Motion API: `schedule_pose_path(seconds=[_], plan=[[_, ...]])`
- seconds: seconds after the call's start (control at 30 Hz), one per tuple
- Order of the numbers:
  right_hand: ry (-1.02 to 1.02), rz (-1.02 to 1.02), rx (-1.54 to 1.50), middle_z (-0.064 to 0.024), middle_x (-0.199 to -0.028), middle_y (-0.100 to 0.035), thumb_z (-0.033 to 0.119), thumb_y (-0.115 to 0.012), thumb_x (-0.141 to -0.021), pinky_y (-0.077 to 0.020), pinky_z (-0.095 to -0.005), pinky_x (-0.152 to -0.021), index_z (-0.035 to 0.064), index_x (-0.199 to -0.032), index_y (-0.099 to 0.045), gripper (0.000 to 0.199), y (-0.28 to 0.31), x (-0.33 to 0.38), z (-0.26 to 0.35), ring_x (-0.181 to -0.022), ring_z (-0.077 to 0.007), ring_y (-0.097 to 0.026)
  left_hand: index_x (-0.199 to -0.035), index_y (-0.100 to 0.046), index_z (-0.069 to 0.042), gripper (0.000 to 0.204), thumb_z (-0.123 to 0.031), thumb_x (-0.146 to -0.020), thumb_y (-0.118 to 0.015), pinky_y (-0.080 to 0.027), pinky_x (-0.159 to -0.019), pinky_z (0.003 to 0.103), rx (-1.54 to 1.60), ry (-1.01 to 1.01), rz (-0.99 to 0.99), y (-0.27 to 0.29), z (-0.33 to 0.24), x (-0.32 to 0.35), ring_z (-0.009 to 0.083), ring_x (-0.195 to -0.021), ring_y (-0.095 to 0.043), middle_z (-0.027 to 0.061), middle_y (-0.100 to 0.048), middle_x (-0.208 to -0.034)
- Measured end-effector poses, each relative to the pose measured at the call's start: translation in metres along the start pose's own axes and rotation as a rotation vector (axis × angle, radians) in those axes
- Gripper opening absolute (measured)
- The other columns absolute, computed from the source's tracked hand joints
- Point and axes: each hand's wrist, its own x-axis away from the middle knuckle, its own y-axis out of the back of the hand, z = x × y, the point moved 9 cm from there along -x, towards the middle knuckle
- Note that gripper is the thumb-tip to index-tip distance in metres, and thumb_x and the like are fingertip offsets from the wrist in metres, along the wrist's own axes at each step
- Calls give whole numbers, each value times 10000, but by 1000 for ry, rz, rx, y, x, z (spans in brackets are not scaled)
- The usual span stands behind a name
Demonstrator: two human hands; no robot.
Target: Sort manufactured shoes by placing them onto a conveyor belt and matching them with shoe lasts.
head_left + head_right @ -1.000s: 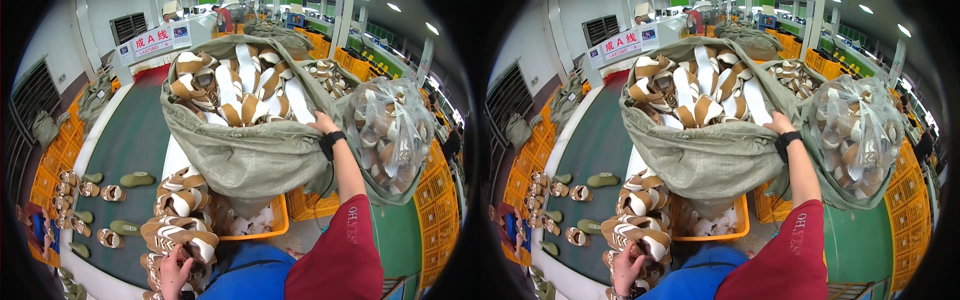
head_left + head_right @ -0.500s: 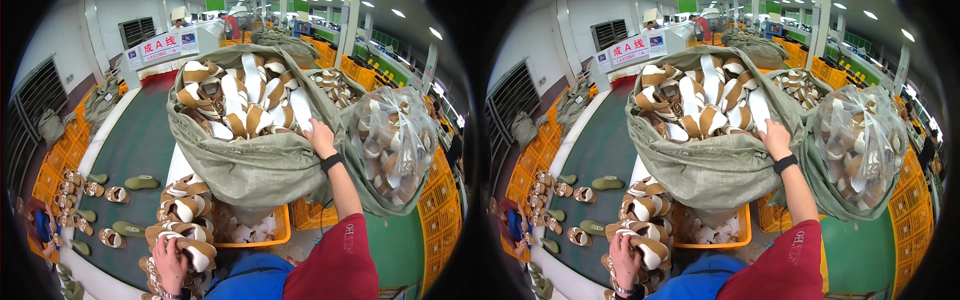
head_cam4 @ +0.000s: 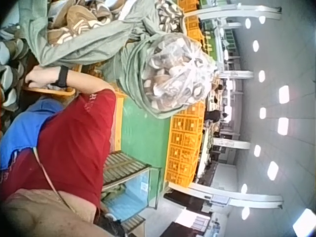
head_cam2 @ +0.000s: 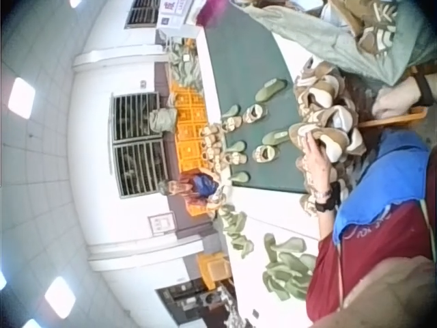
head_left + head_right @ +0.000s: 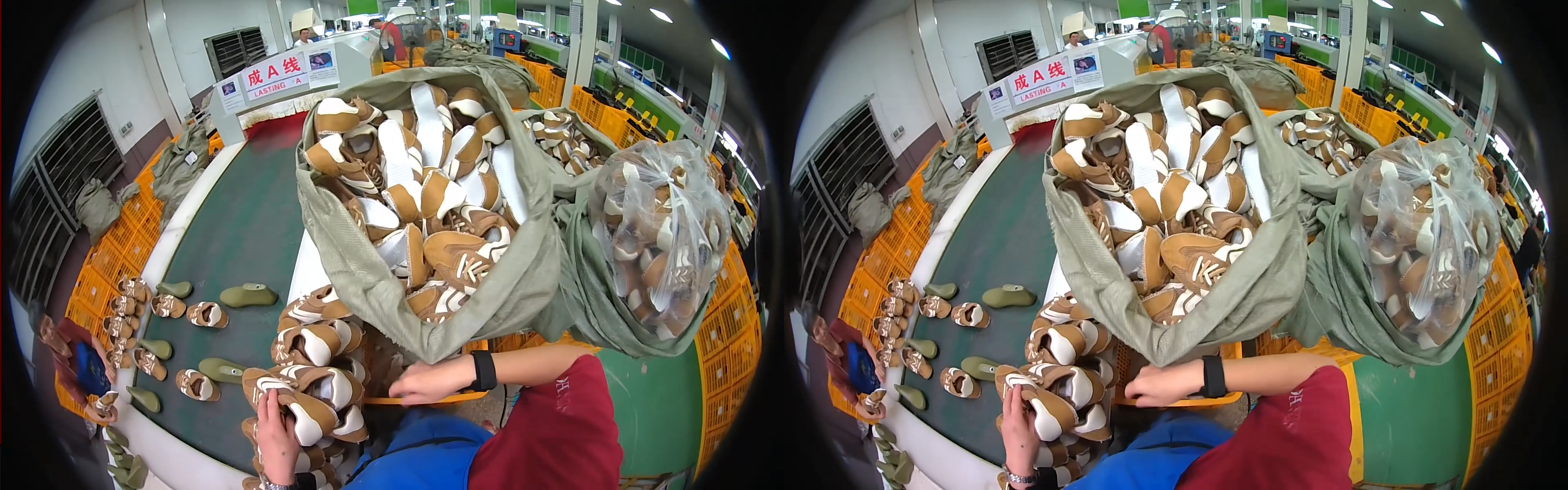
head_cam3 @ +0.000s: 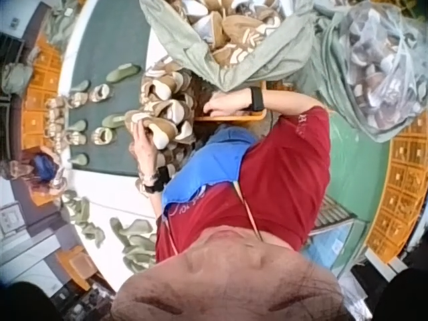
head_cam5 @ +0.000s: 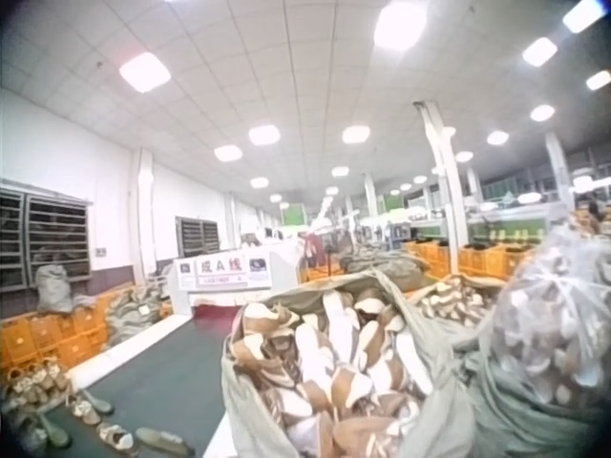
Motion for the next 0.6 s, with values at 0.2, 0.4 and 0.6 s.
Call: schedule_pose_path(seconds=[0.2, 0.4, 0.6], plan=[[-133, -931, 87, -106, -736, -639, 67, -615, -780, -493, -280, -603, 41, -857, -650, 88, 177, 77, 79, -652, -211, -627, -1183, -496, 15, 430, -22, -764, -584, -395, -934, 368, -58, -159, -13, 100, -60, -2, 317, -1096, -506, 191, -531, -1172], [-415, -952, 822, -80, -703, -572, 139, -639, -739, -430, -374, -657, 56, -816, -584, 126, 173, 143, 33, -715, -281, -553, -1151, -510, 10, 466, -18, -699, -620, -410, -903, 373, -95, -502, 41, 169, -150, -66, 352, -1062, -518, 188, -555, -1120], [-441, -221, 410, -155, -663, -579, 240, -548, -805, -462, -429, -625, 36, -725, -575, 220, 119, 112, 2, -659, -342, -581, -1222, -478, -50, 524, -9, -715, -606, -391, -954, 369, -55, -774, 23, 114, -215, -179, 329, -1112, -488, 173, -507, -1207]])
